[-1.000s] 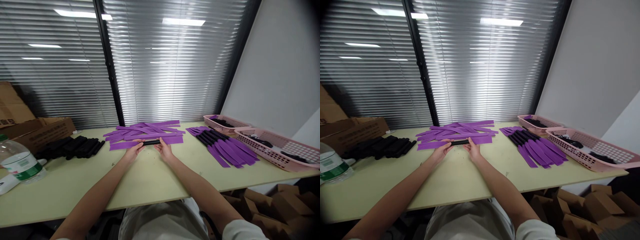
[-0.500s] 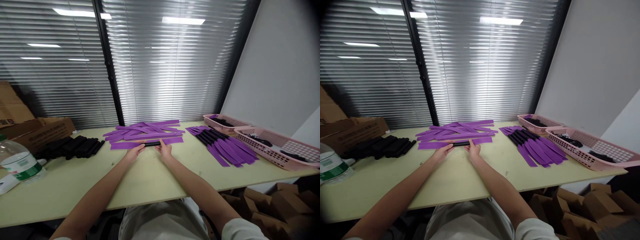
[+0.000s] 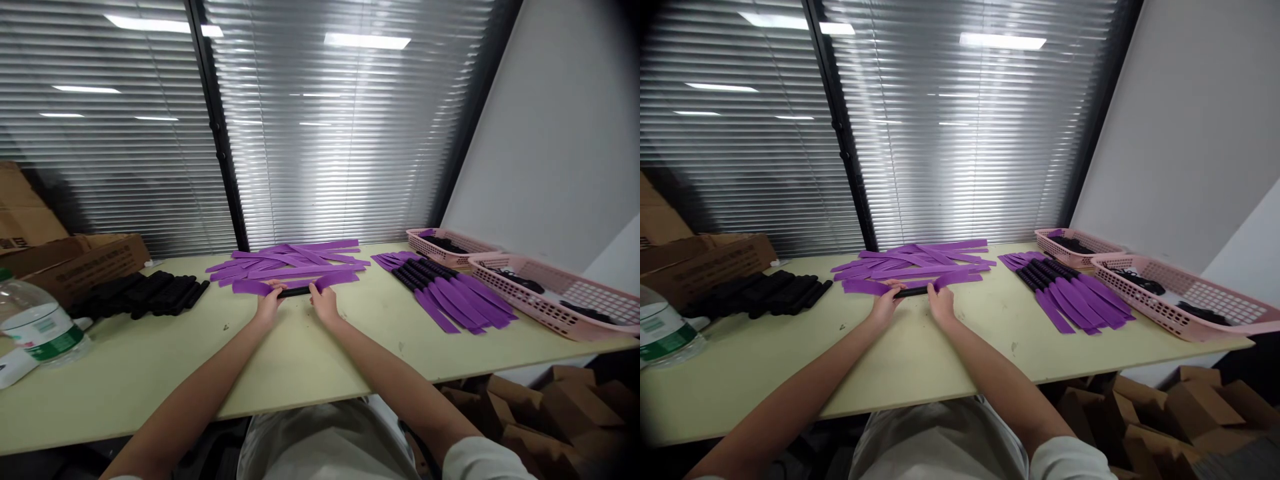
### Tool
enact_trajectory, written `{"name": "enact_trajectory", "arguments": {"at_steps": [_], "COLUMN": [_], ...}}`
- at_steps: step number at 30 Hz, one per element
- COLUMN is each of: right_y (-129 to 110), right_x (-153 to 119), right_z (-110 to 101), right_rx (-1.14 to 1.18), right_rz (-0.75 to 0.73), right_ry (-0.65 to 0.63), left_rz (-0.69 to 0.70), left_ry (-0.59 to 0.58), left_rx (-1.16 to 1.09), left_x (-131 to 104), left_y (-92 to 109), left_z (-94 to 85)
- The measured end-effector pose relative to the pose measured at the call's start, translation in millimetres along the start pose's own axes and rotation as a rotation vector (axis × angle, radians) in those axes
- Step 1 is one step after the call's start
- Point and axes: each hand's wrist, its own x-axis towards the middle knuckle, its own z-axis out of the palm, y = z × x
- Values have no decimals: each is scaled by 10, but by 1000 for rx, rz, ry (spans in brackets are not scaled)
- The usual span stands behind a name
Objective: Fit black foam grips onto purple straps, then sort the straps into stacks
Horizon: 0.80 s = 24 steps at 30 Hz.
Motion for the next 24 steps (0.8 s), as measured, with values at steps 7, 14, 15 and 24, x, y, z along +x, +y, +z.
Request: {"name": "enact_trajectory", "arguments": {"at_steps": [7, 14, 15, 24], "right_y": [-168, -222, -223, -192], "right_x": [-166, -186, -178, -124], "right_z": [-61, -41, -45, -25], "right_rx": [-598, -787, -788, -805], "right_rz": [-176, -129, -124, -142], "right_ry": [-77, -118, -116, -143], "left_rz": [168, 184, 182, 141], "left_ry": [55, 26, 24, 24], "left_rx": [418, 695, 720, 759], "left_x": [-25, -75, -81, -75], "left_y": [19, -2, -11, -55], "left_z": [1, 28, 32, 25]}}
